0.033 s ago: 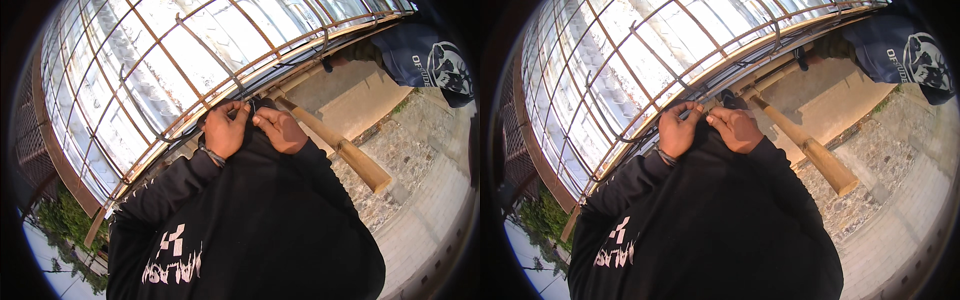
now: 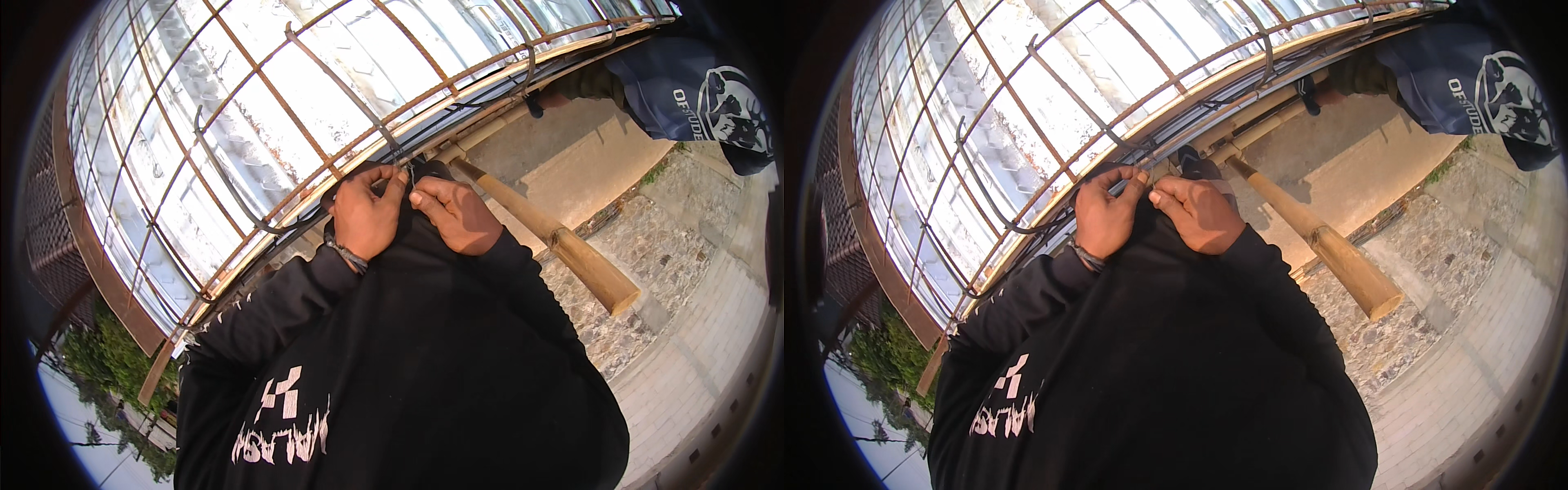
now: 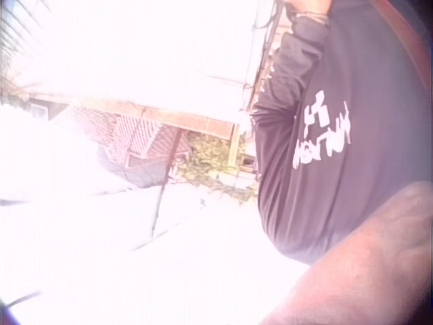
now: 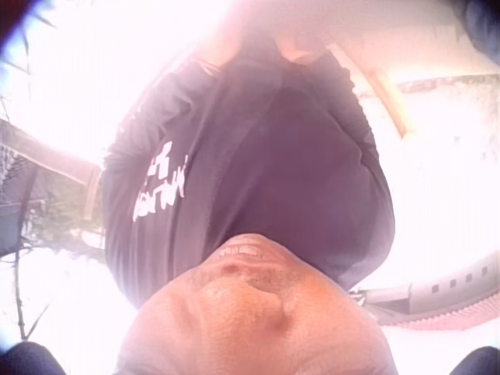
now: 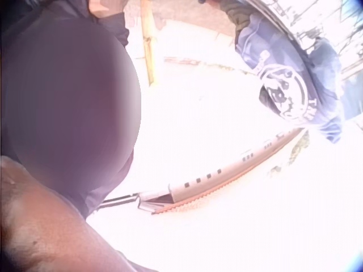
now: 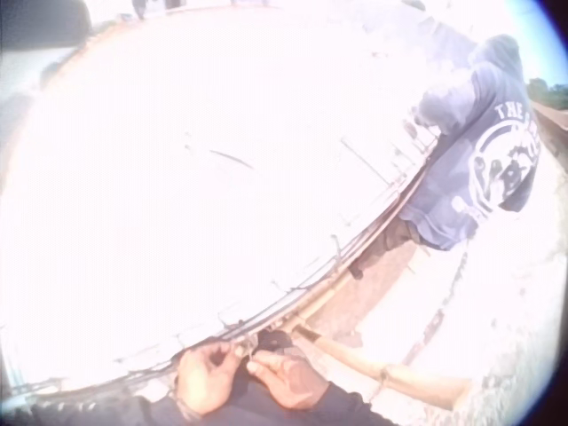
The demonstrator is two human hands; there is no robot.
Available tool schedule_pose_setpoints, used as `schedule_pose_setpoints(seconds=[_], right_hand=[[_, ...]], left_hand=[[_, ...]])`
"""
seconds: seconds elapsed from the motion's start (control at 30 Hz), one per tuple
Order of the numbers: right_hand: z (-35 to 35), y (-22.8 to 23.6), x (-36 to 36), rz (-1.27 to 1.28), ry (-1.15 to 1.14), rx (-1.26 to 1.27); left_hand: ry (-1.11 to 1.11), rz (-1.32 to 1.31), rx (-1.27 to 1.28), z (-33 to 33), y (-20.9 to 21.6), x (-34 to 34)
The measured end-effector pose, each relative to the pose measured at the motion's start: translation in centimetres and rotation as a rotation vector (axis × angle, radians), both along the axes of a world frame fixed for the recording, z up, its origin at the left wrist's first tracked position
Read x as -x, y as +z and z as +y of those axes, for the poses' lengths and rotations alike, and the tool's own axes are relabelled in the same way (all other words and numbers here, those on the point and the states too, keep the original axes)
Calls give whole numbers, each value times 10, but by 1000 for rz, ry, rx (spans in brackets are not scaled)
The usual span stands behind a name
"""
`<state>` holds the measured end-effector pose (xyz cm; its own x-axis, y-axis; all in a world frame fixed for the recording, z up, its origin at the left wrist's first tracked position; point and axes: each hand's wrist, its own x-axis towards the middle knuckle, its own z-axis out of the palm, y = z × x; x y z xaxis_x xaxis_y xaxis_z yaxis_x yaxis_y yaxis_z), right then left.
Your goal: The person secures a metal grid to a curved roof frame using pliers and wire ties. They repeatedly wrap wire around the frame and grid, then twist and tighten the wire to fasten the components together.
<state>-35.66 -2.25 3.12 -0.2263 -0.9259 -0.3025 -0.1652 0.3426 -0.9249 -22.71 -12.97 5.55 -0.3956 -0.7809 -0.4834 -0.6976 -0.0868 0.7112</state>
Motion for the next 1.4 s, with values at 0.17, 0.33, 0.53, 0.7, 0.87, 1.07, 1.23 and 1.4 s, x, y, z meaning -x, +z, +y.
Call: schedule_pose_setpoints(seconds=[0.17,0.33,0.53,0.7,0.87,1.07,1.23,1.4], right_hand=[[-18,18,-3,-226,-55,-103],[-31,18,-5,-739,-322,-149],[-45,43,-12,156,13,-165],[-23,38,-1,-115,-74,-96],[-6,26,53,-1101,-70,-162],[-16,-11,28,-1091,-287,-295],[-28,-28,8,-739,-358,-245],[-29,-23,-4,-944,-302,-266]], left_hand=[[-43,22,105,0,-13,-7],[-78,-5,61,0,-9,-6],[-59,101,163,7,-15,-8],[-104,7,84,3,-3,-7],[-77,31,18,0,-2,-6],[-168,22,40,-8,-6,-1],[-185,30,7,-12,4,-8],[-233,30,-64,-12,5,-15]])
